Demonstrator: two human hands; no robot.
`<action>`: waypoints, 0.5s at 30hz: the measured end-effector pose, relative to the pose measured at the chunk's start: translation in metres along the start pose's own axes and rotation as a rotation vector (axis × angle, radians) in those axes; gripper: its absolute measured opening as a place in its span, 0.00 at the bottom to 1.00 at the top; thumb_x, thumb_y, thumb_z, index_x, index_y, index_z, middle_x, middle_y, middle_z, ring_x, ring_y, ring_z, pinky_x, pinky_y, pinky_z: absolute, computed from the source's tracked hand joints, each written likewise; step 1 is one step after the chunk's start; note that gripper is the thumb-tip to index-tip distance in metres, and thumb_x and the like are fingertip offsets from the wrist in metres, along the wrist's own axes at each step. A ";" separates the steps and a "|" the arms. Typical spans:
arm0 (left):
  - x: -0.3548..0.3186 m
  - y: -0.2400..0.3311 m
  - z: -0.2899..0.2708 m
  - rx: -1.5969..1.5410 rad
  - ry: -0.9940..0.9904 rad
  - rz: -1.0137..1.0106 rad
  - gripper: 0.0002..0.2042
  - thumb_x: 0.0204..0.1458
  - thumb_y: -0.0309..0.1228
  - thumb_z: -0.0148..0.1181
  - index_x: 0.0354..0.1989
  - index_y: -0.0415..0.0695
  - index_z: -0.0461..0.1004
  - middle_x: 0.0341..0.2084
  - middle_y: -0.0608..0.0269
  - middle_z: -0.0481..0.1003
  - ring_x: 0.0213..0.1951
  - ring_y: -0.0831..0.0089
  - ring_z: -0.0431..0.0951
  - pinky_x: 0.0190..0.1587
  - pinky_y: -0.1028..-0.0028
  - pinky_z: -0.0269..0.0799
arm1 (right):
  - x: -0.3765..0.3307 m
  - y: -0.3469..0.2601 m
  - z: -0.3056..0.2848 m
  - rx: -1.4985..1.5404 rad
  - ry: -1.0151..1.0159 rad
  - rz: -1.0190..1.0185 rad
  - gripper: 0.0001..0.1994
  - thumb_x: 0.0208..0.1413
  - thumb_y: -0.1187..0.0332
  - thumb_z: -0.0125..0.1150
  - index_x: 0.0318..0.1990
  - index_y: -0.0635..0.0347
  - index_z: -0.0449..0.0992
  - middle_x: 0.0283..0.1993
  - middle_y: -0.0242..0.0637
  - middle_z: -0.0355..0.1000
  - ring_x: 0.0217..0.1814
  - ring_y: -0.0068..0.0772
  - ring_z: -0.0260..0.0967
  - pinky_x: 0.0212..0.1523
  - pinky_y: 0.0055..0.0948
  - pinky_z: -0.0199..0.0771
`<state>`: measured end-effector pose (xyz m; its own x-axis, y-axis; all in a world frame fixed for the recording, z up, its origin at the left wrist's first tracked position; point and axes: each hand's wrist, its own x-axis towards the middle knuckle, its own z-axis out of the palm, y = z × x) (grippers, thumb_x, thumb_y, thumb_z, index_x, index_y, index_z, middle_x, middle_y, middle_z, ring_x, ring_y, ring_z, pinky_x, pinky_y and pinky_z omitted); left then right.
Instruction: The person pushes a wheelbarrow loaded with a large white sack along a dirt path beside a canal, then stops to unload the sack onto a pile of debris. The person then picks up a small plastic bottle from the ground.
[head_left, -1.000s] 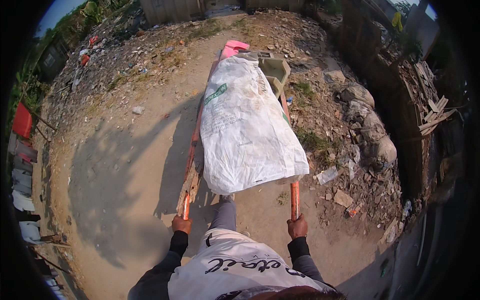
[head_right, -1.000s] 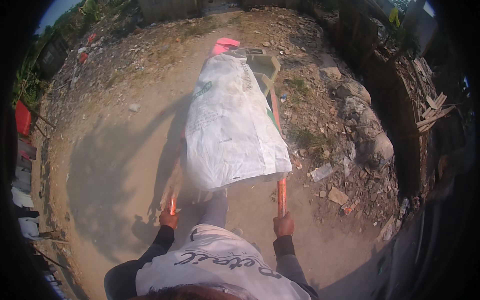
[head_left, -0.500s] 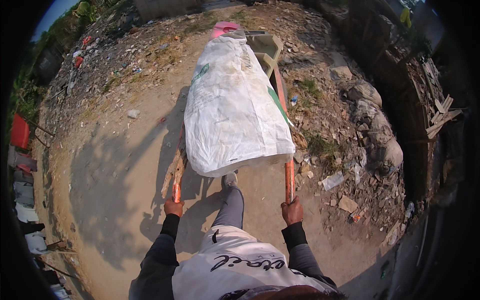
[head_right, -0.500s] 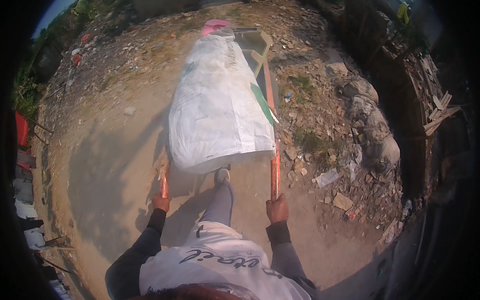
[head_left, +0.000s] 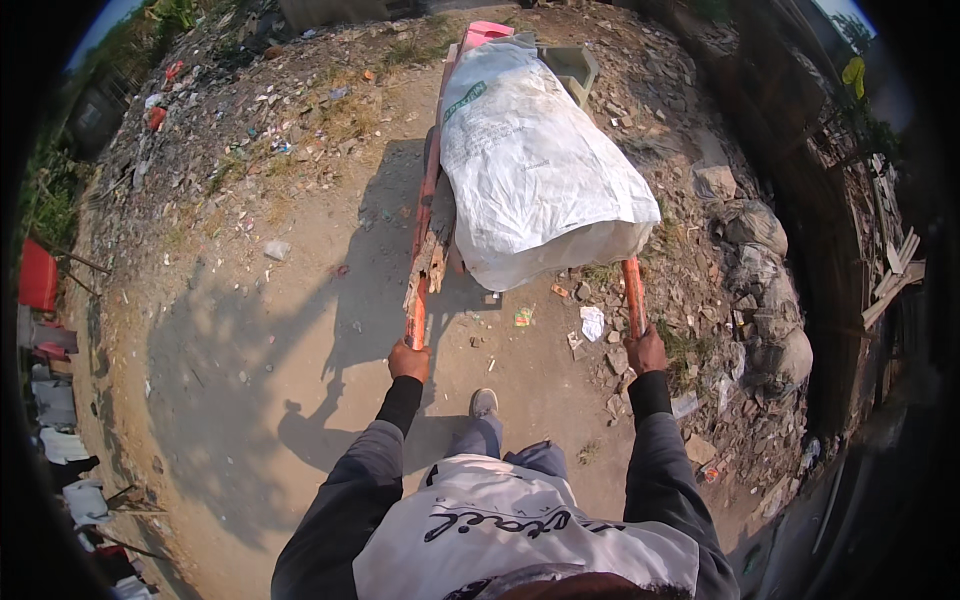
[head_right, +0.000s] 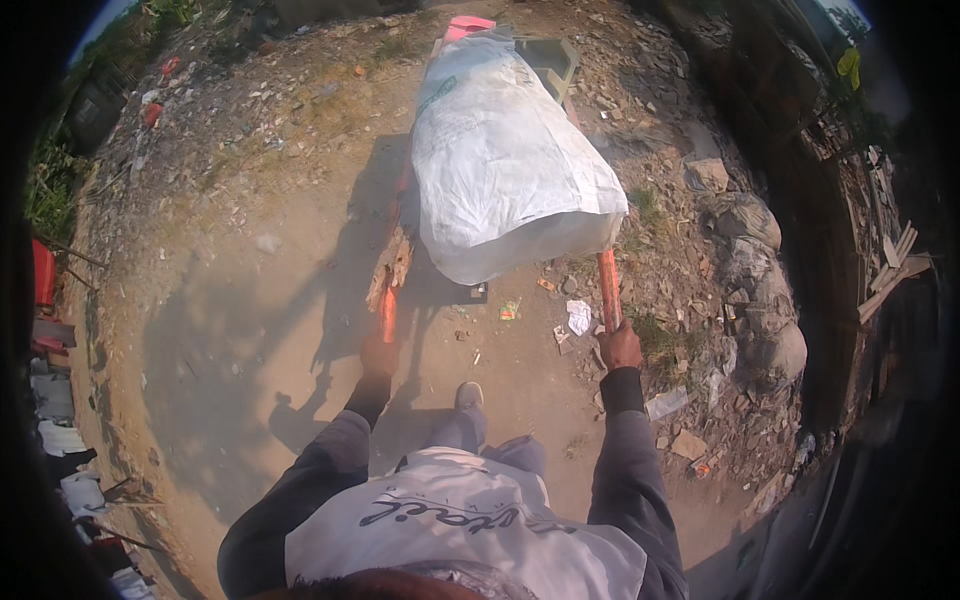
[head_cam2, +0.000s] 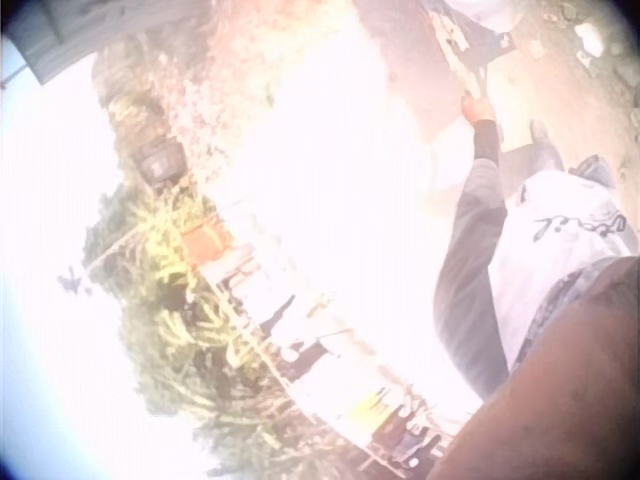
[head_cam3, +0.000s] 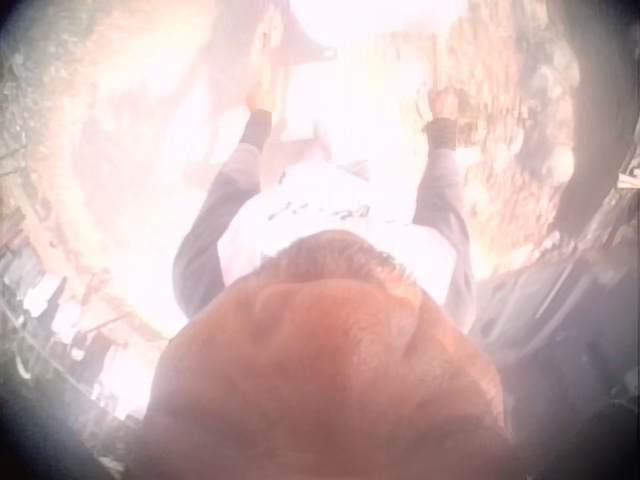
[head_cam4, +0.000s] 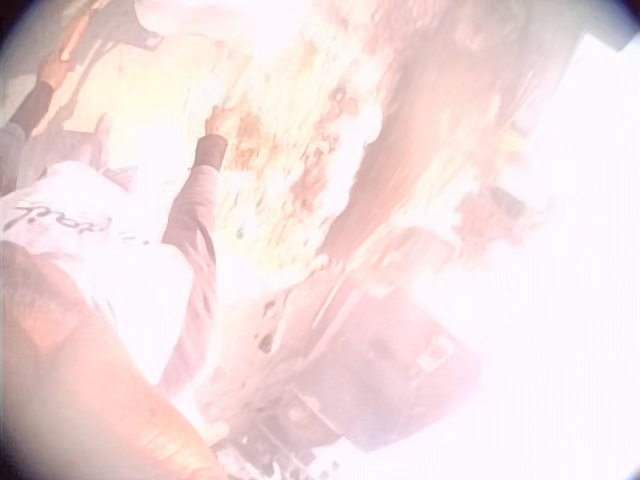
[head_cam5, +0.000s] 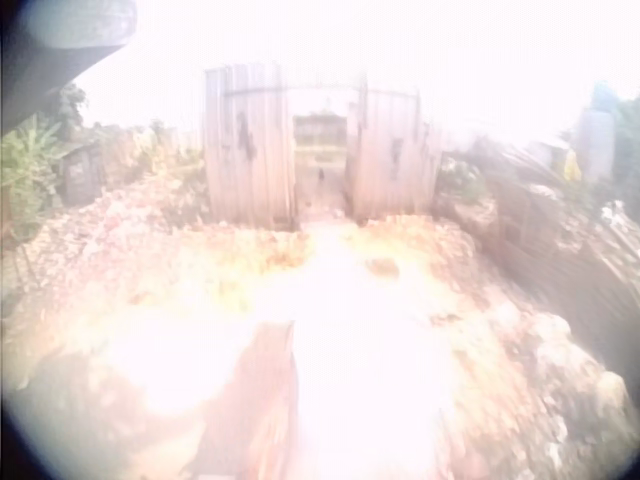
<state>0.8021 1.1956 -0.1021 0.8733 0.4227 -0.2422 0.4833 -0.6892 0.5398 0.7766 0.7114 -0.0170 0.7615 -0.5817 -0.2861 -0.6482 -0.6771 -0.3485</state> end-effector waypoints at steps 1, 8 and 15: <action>0.022 0.008 0.002 -0.003 0.008 0.009 0.21 0.39 0.36 0.70 0.40 0.35 0.76 0.38 0.40 0.79 0.43 0.44 0.80 0.49 0.55 0.75 | 0.020 -0.021 -0.004 -0.024 -0.005 -0.004 0.22 0.45 0.61 0.67 0.45 0.64 0.73 0.42 0.59 0.77 0.47 0.62 0.75 0.48 0.51 0.74; 0.171 0.145 -0.012 -0.015 -0.086 -0.121 0.21 0.41 0.37 0.69 0.41 0.35 0.77 0.40 0.39 0.79 0.45 0.45 0.80 0.50 0.56 0.76 | 0.175 -0.141 -0.021 -0.019 0.028 -0.044 0.22 0.45 0.60 0.68 0.45 0.65 0.75 0.44 0.57 0.77 0.49 0.60 0.75 0.50 0.51 0.74; 0.314 0.251 0.021 -0.141 -0.114 -0.165 0.23 0.41 0.38 0.71 0.43 0.35 0.77 0.40 0.40 0.79 0.46 0.46 0.80 0.50 0.56 0.76 | 0.351 -0.250 -0.043 -0.112 0.063 -0.080 0.23 0.44 0.58 0.66 0.48 0.60 0.76 0.46 0.54 0.77 0.51 0.57 0.75 0.52 0.49 0.74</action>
<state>1.1986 1.1430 -0.0593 0.7884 0.4480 -0.4215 0.6136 -0.5238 0.5909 1.2058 0.6574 0.0081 0.8111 -0.5485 -0.2032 -0.5849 -0.7665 -0.2654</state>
